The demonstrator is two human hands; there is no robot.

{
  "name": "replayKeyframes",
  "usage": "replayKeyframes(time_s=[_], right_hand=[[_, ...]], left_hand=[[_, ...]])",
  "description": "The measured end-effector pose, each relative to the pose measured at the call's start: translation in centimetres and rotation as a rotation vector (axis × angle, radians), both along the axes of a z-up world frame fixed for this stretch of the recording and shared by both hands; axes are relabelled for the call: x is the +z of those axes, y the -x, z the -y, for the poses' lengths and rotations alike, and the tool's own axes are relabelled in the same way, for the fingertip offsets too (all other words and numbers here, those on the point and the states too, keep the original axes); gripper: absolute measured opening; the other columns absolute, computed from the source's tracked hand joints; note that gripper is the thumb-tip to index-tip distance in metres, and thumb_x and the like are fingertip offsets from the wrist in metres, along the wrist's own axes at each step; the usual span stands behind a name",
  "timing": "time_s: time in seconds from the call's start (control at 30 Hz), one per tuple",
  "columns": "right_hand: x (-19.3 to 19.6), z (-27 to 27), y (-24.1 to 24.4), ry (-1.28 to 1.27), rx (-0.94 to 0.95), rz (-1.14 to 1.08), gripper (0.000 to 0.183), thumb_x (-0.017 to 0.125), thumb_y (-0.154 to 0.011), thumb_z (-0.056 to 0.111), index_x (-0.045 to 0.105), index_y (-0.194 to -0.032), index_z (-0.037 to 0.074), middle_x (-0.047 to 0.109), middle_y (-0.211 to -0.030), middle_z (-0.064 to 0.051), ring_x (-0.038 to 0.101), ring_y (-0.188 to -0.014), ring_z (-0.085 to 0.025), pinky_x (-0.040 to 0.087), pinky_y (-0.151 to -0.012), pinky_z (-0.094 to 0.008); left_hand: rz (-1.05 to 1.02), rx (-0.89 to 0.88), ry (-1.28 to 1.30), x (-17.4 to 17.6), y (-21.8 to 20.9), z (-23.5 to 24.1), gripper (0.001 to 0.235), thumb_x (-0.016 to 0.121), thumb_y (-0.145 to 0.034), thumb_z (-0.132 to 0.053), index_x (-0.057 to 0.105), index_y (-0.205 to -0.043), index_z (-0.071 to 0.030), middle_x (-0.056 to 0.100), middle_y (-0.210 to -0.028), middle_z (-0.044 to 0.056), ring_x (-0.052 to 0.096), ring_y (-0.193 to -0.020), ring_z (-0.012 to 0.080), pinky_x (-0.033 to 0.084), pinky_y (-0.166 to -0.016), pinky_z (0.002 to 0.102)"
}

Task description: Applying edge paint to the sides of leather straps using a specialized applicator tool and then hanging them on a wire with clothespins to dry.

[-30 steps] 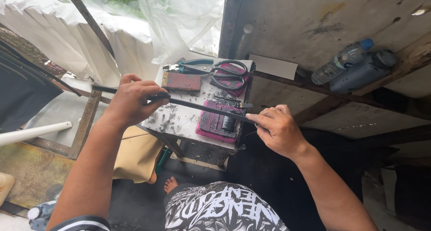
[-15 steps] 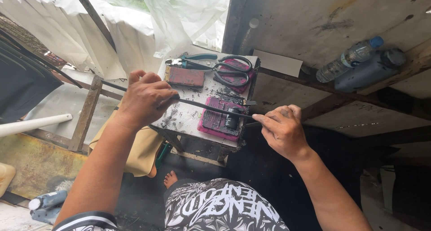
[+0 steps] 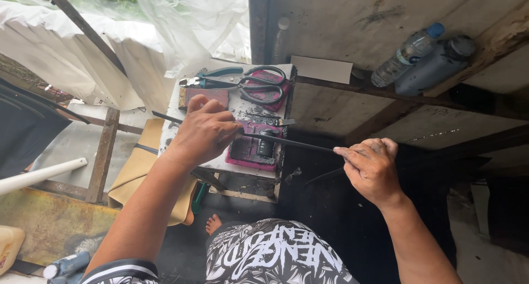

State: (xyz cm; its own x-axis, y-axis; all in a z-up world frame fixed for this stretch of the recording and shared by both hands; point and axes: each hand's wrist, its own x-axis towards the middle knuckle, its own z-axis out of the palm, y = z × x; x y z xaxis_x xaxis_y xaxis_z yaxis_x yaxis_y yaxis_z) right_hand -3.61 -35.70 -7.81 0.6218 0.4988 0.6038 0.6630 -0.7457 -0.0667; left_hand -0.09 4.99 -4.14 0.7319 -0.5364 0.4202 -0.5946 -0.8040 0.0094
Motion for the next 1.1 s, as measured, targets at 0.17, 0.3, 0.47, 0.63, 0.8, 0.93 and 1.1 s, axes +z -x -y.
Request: replayKeyframes(time_s=[0.17,0.3,0.47,0.63,0.8,0.93,1.1], right_hand=[[-0.1,1.8,1.1,-0.019,-0.066,-0.001,0.022,0.069,-0.087,0.004,0.08,-0.095,0.022,0.066,-0.078,0.005,0.06,-0.084,-0.015,0.037,-0.094,-0.042],[-0.8,3.4,1.4,-0.025,-0.083,-0.039,0.023,0.068,-0.087,0.005,0.08,-0.099,0.021,0.067,-0.081,0.005,0.06,-0.087,-0.016,0.036,-0.097,-0.042],[-1.4,4.7,1.5,-0.04,-0.157,-0.126,0.023,0.07,-0.087,0.006,0.08,-0.102,0.022,0.07,-0.082,0.006,0.062,-0.09,-0.016,0.035,-0.101,-0.043],[-0.9,6.1,0.6,-0.228,-0.078,-0.45,0.023,0.07,-0.086,0.007,0.08,-0.105,0.016,0.076,-0.09,-0.001,0.071,-0.092,-0.022,0.045,-0.097,-0.04],[1.0,6.2,-0.6,-0.437,-0.006,-0.761,0.025,0.067,-0.085,-0.002,0.082,-0.103,0.005,0.079,-0.089,-0.011,0.074,-0.089,-0.023,0.051,-0.089,-0.04],[2.5,4.8,-1.6,-0.623,0.105,-0.939,0.029,0.058,-0.085,-0.007,0.08,-0.104,-0.005,0.076,-0.086,-0.018,0.069,-0.088,-0.024,0.052,-0.085,-0.043],[3.5,2.2,-2.9,-0.652,0.254,-0.996,0.03,0.058,-0.085,-0.005,0.078,-0.107,-0.006,0.073,-0.081,-0.016,0.066,-0.08,-0.021,0.053,-0.076,-0.039]], left_hand=[[-0.015,-0.05,-0.009,0.6,-0.2,2.3,0.009,0.082,-0.08,-0.028,0.073,-0.078,-0.028,0.07,-0.079,-0.011,0.054,-0.092,0.0137,0.032,-0.098,0.041],[-0.042,-0.091,0.003,0.1,-0.5,3.6,0.009,0.082,-0.082,-0.027,0.074,-0.078,-0.026,0.069,-0.076,-0.009,0.053,-0.09,0.0142,0.03,-0.097,0.04],[-0.053,-0.138,0.013,0.0,-0.9,4.9,0.009,0.08,-0.082,-0.026,0.073,-0.076,-0.026,0.068,-0.078,-0.009,0.052,-0.091,0.0139,0.028,-0.098,0.041],[-0.158,-0.142,0.075,0.6,-1.6,5.3,0.01,0.081,-0.085,-0.03,0.076,-0.084,-0.021,0.071,-0.077,-0.005,0.059,-0.082,0.0136,0.034,-0.096,0.038],[-0.3,-0.132,0.177,4.1,-1.3,4.8,0.011,0.077,-0.091,-0.028,0.077,-0.088,-0.018,0.075,-0.08,-0.002,0.066,-0.079,0.0152,0.036,-0.097,0.037],[-0.404,-0.107,0.232,5.2,-1.3,4.4,0.014,0.075,-0.094,-0.028,0.076,-0.091,-0.015,0.076,-0.083,0.001,0.069,-0.078,0.0172,0.038,-0.097,0.037],[-0.469,-0.087,0.313,5.3,-1.2,3.9,0.014,0.074,-0.095,-0.029,0.078,-0.098,-0.016,0.077,-0.084,0.0,0.072,-0.08,0.0167,0.038,-0.098,0.036]])
